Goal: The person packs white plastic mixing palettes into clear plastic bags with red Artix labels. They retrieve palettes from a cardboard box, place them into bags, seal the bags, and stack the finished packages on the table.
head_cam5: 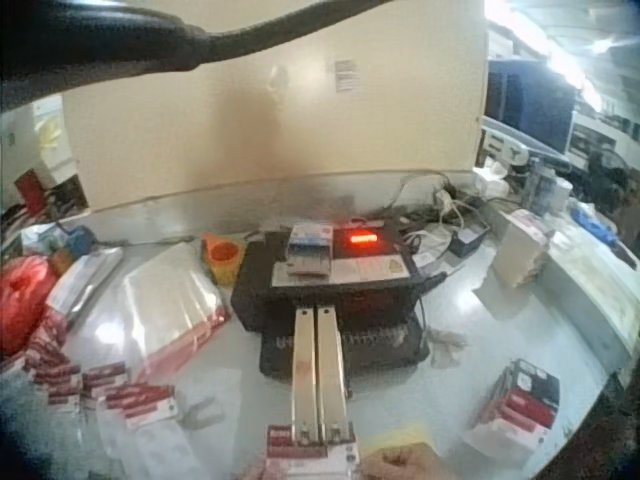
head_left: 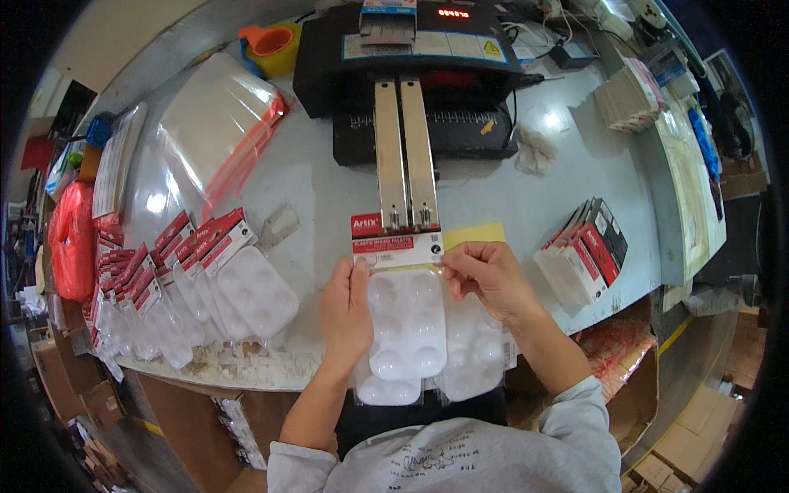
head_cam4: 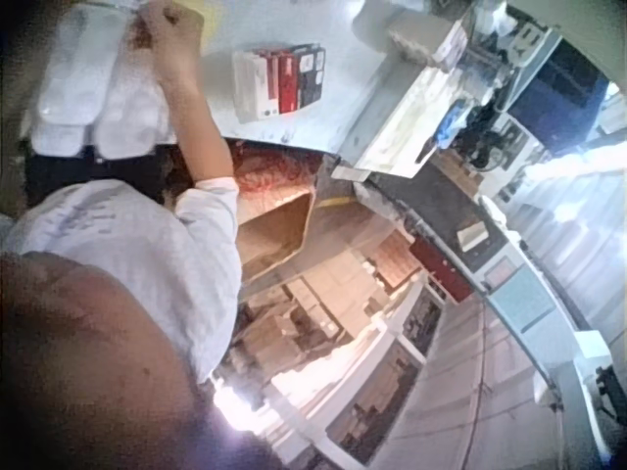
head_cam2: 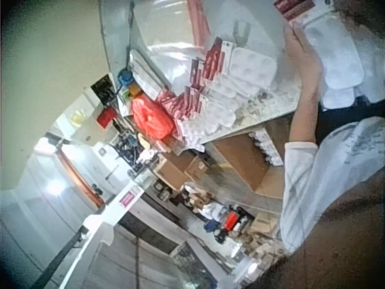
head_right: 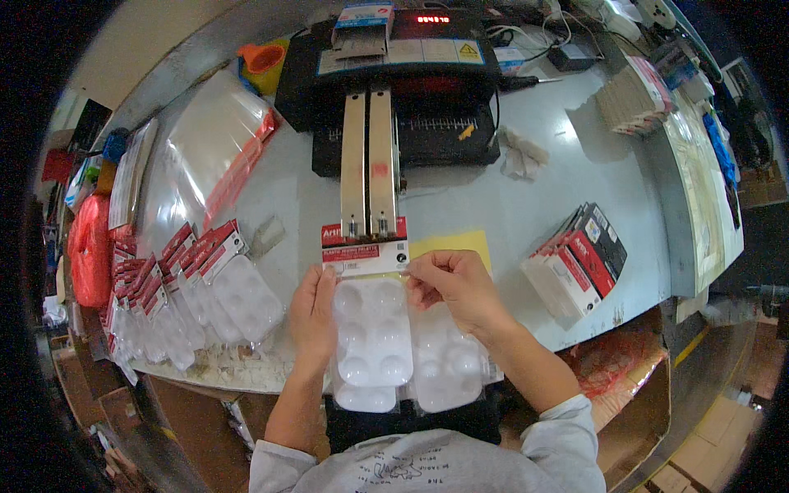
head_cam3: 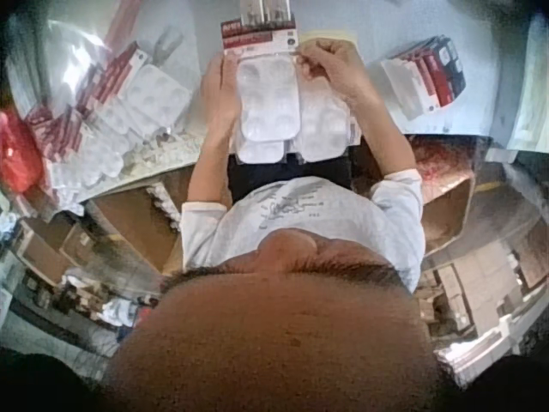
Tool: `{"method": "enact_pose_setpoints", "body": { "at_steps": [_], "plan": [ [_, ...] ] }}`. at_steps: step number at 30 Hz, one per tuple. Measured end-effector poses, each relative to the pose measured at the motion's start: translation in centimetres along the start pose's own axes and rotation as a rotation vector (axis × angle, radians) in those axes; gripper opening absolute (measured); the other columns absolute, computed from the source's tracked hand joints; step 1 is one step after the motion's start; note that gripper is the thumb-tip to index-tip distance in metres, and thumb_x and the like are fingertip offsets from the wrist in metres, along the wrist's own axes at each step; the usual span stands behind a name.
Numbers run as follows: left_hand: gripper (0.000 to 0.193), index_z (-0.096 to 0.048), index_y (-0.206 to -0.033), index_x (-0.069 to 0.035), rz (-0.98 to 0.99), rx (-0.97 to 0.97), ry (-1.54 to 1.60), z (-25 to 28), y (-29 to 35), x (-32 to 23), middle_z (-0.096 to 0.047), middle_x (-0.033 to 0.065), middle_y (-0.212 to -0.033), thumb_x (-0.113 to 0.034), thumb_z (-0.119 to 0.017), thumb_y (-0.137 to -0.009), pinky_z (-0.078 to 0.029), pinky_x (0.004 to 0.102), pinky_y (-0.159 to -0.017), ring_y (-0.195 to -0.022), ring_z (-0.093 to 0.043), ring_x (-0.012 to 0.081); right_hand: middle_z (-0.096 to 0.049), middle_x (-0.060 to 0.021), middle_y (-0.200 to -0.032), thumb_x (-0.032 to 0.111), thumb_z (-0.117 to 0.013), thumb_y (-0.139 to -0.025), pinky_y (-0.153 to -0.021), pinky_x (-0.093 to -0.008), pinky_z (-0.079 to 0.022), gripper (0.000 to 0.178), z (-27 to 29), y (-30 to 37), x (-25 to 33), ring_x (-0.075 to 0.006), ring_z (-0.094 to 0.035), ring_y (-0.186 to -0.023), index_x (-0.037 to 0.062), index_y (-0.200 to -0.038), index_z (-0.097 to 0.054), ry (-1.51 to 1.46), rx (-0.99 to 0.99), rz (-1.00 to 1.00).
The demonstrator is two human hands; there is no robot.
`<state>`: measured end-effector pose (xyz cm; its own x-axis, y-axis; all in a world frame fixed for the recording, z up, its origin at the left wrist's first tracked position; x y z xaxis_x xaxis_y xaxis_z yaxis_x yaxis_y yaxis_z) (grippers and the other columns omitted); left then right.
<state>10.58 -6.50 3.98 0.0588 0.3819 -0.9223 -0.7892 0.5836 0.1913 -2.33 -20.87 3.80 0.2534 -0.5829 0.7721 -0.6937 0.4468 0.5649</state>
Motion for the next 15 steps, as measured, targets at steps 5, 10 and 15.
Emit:
{"method": "enact_pose_setpoints", "body": {
  "at_steps": [5, 10, 15],
  "plan": [
    [0.03, -0.044, -0.075, -0.001, -0.009, -0.007, 0.07, -1.3, -3.1, 2.0, -0.043, 0.0041, -0.065, -0.022, -0.043, -0.097, -0.035, 0.0256, -0.059, -0.063, -0.036, 0.0103, -0.061, -0.0069, -0.072, 0.012, -0.059, -0.087, -0.05, -0.0227, -0.047, 0.016, 0.6, -2.9, -0.1, -0.0111, -0.057, -0.053, -0.0018, -0.08, -0.062, -0.049, -0.063, 0.089],
    [0.031, -0.042, -0.074, -0.001, -0.012, -0.004, 0.157, -1.5, -2.8, 2.6, -0.043, 0.0032, -0.064, -0.021, -0.043, -0.097, -0.034, 0.0253, -0.058, -0.063, -0.035, 0.0095, -0.062, -0.0062, -0.071, 0.012, -0.06, -0.086, -0.051, -0.0226, -0.047, 0.015, 0.4, -2.6, -0.1, -0.011, -0.058, -0.053, -0.0013, -0.081, -0.062, -0.013, -0.096, 0.084],
    [0.03, -0.043, -0.074, -0.001, -0.028, 0.005, 0.155, -1.3, -2.9, 2.2, -0.045, 0.0033, -0.065, -0.021, -0.044, -0.097, -0.035, 0.0253, -0.06, -0.064, -0.037, 0.0093, -0.062, -0.0058, -0.071, 0.013, -0.061, -0.086, -0.052, -0.0228, -0.048, 0.015, 0.4, -2.1, 0.3, -0.0107, -0.058, -0.055, -0.0012, -0.083, -0.063, 0.014, -0.081, 0.14]
  ]
}}
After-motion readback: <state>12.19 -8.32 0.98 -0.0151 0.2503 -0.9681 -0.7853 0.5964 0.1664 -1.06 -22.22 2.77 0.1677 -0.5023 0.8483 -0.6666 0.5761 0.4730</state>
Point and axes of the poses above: each hand's wrist, its own y-axis away from the middle knuckle, its own z-axis out of the back of the hand, x = y × z, the point moved 2 cm from there along -y, towards the middle knuckle
